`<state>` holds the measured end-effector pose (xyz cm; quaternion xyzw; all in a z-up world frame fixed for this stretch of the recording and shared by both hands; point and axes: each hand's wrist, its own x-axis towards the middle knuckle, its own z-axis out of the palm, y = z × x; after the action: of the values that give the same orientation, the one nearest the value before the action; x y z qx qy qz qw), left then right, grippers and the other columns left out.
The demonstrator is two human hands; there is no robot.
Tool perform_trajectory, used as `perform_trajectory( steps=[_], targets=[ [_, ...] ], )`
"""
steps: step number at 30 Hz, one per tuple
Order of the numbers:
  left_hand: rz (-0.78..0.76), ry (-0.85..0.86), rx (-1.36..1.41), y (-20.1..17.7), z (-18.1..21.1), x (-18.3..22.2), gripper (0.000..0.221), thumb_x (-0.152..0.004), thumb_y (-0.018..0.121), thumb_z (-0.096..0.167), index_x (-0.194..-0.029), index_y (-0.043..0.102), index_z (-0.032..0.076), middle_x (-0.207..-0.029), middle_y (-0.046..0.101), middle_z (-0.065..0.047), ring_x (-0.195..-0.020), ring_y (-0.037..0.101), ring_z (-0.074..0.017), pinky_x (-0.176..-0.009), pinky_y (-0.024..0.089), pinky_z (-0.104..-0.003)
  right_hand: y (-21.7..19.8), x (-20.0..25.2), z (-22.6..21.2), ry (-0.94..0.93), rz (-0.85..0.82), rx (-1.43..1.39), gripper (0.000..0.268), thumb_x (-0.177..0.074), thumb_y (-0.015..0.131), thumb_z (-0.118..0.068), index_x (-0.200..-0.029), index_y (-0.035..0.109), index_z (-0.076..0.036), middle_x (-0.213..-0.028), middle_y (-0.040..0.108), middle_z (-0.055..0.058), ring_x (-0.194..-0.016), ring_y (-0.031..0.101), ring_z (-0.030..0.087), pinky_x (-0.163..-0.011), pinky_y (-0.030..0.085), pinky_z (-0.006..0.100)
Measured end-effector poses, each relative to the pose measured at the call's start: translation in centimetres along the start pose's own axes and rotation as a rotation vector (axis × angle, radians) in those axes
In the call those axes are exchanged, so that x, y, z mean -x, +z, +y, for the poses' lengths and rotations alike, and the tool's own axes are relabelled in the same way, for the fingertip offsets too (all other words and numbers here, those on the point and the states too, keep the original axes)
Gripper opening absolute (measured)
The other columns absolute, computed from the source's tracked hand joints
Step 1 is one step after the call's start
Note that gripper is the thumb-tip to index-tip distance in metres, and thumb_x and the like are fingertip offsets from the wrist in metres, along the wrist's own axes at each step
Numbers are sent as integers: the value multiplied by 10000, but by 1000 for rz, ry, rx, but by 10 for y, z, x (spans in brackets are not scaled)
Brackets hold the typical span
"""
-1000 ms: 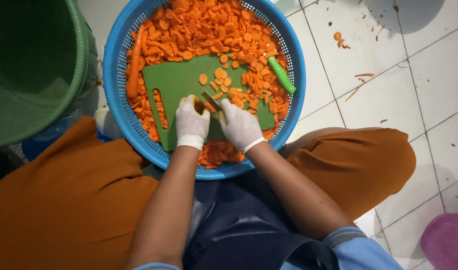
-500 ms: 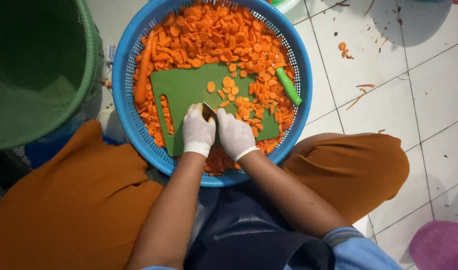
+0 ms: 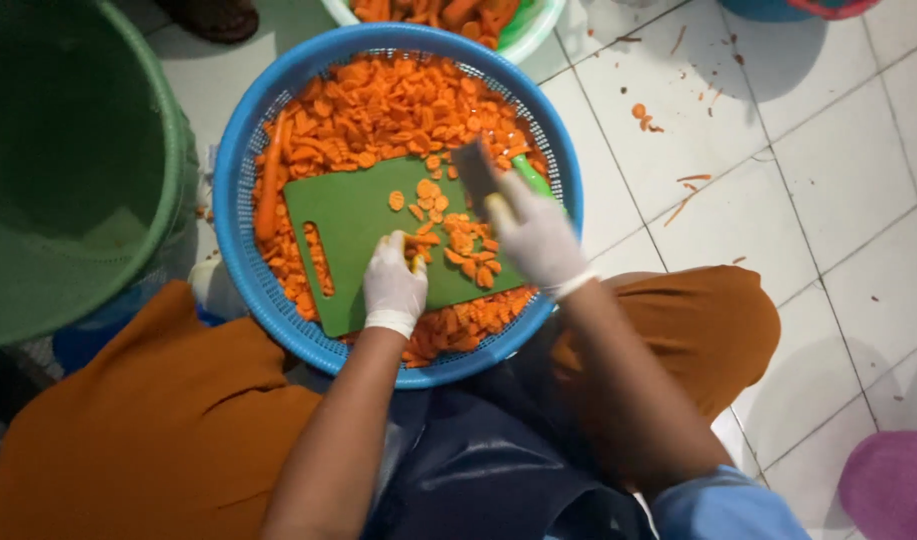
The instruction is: Slicing carrots into thin rounds on a cutting board and moving them between containers.
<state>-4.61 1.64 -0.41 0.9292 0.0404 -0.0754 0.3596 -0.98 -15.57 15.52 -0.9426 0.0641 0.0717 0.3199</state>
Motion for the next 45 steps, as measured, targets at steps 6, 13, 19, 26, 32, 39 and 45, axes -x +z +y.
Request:
perform_trajectory(
  steps=[6, 13, 19, 26, 32, 39, 45],
  targets=[
    [45, 278, -50, 26, 26, -3, 347, -828, 705, 167, -1142, 572, 102, -1161, 596, -194, -1106, 613, -412, -929, 522, -472, -110, 17, -7, 127, -15, 53, 204, -975, 529, -309, -1116, 603, -182, -931, 711, 157, -995, 647, 445, -851, 498, 566],
    [-127, 440, -349, 20, 45, -29, 259, -723, 813, 235, -931, 658, 237, -1120, 507, 8, -1083, 558, -289, -875, 511, -393, -106, 15, 41, 232, -72, 26, 151, -974, 495, -348, -954, 548, -208, -746, 705, 15, -908, 695, 311, -812, 512, 478],
    [-43, 319, -353, 3, 29, -29, 183, -739, 767, 218, -833, 610, 210, -1126, 524, -18, -1094, 537, -275, -875, 490, -376, -108, 15, 23, 163, -7, -33, 173, -971, 511, -339, -1031, 564, -185, -816, 684, 172, -894, 657, 458, -805, 506, 554],
    [-84, 358, -498, 23, 49, -24, 314, -770, 789, 451, -900, 637, 209, -1127, 533, -38, -1188, 526, -354, -932, 468, -445, -108, 13, 24, 119, 1, -61, 240, -972, 507, -338, -1098, 568, -143, -901, 670, 231, -939, 630, 511, -815, 492, 606],
    [-194, 310, -547, 48, 33, -26, 453, -769, 780, 382, -1144, 619, 186, -1292, 520, -87, -1234, 497, -345, -1034, 436, -517, -107, 12, 31, 128, -35, -39, 246, -979, 491, -355, -1099, 572, -156, -955, 693, 225, -958, 650, 489, -843, 513, 586],
    [-71, 49, 8, 2, 30, -15, 257, -783, 782, 220, -1000, 651, 173, -879, 718, -84, -913, 703, -308, -826, 543, -418, -91, 16, 25, 96, -141, -17, 248, -974, 464, -358, -1146, 543, -198, -1003, 686, 222, -992, 653, 470, -865, 523, 585],
    [75, -256, 285, -2, -72, -17, 153, -818, 806, 239, -918, 696, 202, -843, 714, -27, -856, 691, -193, -805, 513, -305, 21, 28, 70, -82, -337, 175, 237, -958, 473, -288, -1171, 538, -208, -1005, 661, 189, -981, 661, 443, -835, 562, 541]
  ],
)
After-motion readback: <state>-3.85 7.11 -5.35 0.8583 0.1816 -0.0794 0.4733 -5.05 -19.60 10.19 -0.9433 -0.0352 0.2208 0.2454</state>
